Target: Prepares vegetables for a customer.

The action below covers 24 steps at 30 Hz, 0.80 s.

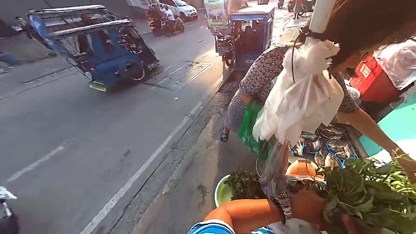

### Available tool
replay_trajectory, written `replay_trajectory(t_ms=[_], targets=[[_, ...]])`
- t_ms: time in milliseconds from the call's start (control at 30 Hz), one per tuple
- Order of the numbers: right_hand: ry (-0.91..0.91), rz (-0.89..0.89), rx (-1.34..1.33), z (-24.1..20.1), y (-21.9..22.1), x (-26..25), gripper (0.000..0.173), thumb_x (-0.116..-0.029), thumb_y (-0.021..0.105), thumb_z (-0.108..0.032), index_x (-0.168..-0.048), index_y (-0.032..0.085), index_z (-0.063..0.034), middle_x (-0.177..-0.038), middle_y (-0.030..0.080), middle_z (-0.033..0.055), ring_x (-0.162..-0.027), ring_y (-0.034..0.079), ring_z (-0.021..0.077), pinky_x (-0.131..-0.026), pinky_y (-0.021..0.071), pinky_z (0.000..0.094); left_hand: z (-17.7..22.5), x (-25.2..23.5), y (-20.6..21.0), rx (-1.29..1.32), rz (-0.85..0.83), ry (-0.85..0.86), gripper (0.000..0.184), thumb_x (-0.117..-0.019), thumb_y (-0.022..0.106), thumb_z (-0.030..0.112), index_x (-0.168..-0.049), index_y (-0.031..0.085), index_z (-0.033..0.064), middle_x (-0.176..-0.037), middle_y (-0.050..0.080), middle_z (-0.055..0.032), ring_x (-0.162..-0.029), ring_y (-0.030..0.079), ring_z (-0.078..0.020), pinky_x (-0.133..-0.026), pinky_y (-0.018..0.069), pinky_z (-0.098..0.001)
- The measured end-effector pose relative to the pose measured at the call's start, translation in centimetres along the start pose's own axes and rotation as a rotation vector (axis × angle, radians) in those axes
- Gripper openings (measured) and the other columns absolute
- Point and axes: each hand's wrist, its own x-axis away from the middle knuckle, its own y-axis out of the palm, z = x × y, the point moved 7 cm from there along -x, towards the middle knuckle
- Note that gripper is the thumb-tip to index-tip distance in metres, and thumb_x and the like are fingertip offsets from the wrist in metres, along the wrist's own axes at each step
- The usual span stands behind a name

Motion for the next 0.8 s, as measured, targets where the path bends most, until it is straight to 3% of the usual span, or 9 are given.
replay_trajectory(t_ms=[100,267,300,367,433,500,600,667,800], targets=[[-0.101,-0.05,-0.019,0.8,1.4,-2.1,0.034,-0.099,0.058,-0.009,-0.128,0.049,0.007,-0.102,0.065,-0.0026,-0.089,0.065,-0.0018,-0.082,0.0584,0.0219,1.0,1.1,-0.3,-0.107,0.005,0.067,0.039,-0.0874,0.08,0.03,-0.101,0.071,-0.0062,-0.097,0.071,-0.0256,-0.097,0.069,-0.0448,-0.085,0.0519,-0.065],[0.04,0.02,0.019,-0.6,1.1,-0.9,0.043,-0.0964,0.065,-0.006,-0.132,0.048,0.0109,-0.11,0.063,0.0108,-0.093,0.063,0.0069,-0.084,0.0563,0.0273,2.8,2.0,-0.3,-0.191,-0.142,0.099,0.039,-0.0933,0.071,0.028,-0.1,0.068,-0.0099,-0.1,0.069,-0.0302,-0.102,0.066,-0.0483,-0.087,0.05,-0.0656],[0.012,-0.034,-0.008,-0.3,0.5,-0.7,0.05,-0.0902,0.071,-0.012,-0.129,0.049,0.0101,-0.106,0.064,0.0068,-0.091,0.064,0.0043,-0.083,0.0565,0.0255,2.7,2.0,-0.1,-0.173,-0.133,0.106,0.04,-0.0922,0.072,0.028,-0.099,0.068,-0.0105,-0.1,0.068,-0.031,-0.102,0.066,-0.049,-0.086,0.0499,-0.0662],[-0.062,-0.151,-0.082,0.5,-0.9,-0.3,0.083,-0.0666,0.09,-0.047,-0.122,0.05,0.0008,-0.098,0.067,-0.0083,-0.088,0.064,-0.004,-0.081,0.0565,0.0201,2.1,1.9,0.1,-0.134,-0.099,0.117,0.043,-0.0913,0.073,0.032,-0.102,0.069,-0.01,-0.102,0.069,-0.0307,-0.103,0.067,-0.0481,-0.088,0.0505,-0.0659],[-0.116,-0.246,-0.093,0.9,-1.7,0.4,0.104,-0.0549,0.09,-0.068,-0.126,0.051,-0.0027,-0.104,0.068,-0.0129,-0.095,0.064,-0.0059,-0.087,0.0561,0.0195,1.6,1.6,0.7,-0.117,-0.092,0.114,0.047,-0.0919,0.072,0.038,-0.104,0.069,-0.0078,-0.103,0.07,-0.0289,-0.103,0.068,-0.0462,-0.089,0.0515,-0.0648],[-0.11,-0.26,-0.07,0.5,-1.4,0.5,0.087,-0.0622,0.093,-0.046,-0.123,0.053,0.0007,-0.103,0.069,-0.009,-0.096,0.065,-0.0035,-0.088,0.0557,0.0201,2.2,1.3,1.5,-0.177,-0.16,0.062,0.046,-0.0937,0.07,0.036,-0.105,0.069,-0.008,-0.104,0.069,-0.0297,-0.105,0.066,-0.0475,-0.089,0.0499,-0.0662],[-0.006,-0.137,-0.062,0.4,-1.0,-0.6,0.047,-0.078,0.078,-0.007,-0.118,0.058,0.0052,-0.097,0.07,0.0035,-0.089,0.068,0.0067,-0.083,0.059,0.0277,4.4,1.4,2.9,-0.326,-0.259,0.006,0.045,-0.0992,0.063,0.036,-0.107,0.067,-0.0088,-0.106,0.068,-0.0298,-0.106,0.065,-0.0476,-0.089,0.049,-0.0641],[0.028,-0.053,-0.148,1.0,-1.8,-1.7,0.039,-0.0823,0.071,-0.001,-0.118,0.056,0.002,-0.093,0.069,0.0039,-0.082,0.069,0.0092,-0.077,0.0604,0.0303,4.7,1.1,3.5,-0.335,-0.317,0.022,0.054,-0.1002,0.061,0.042,-0.114,0.063,-0.0103,-0.107,0.067,-0.03,-0.106,0.065,-0.047,-0.089,0.049,-0.0634],[0.045,0.09,-0.258,4.1,-7.7,-4.9,0.044,-0.0874,0.062,-0.007,-0.129,0.048,-0.0053,-0.097,0.067,0.0037,-0.083,0.068,0.0117,-0.073,0.061,0.0355,3.3,0.8,2.9,-0.074,-0.371,0.245,0.09,-0.08,0.087,0.042,-0.146,0.046,-0.004,-0.132,0.06,-0.027,-0.119,0.061,-0.039,-0.102,0.0489,-0.0562]])
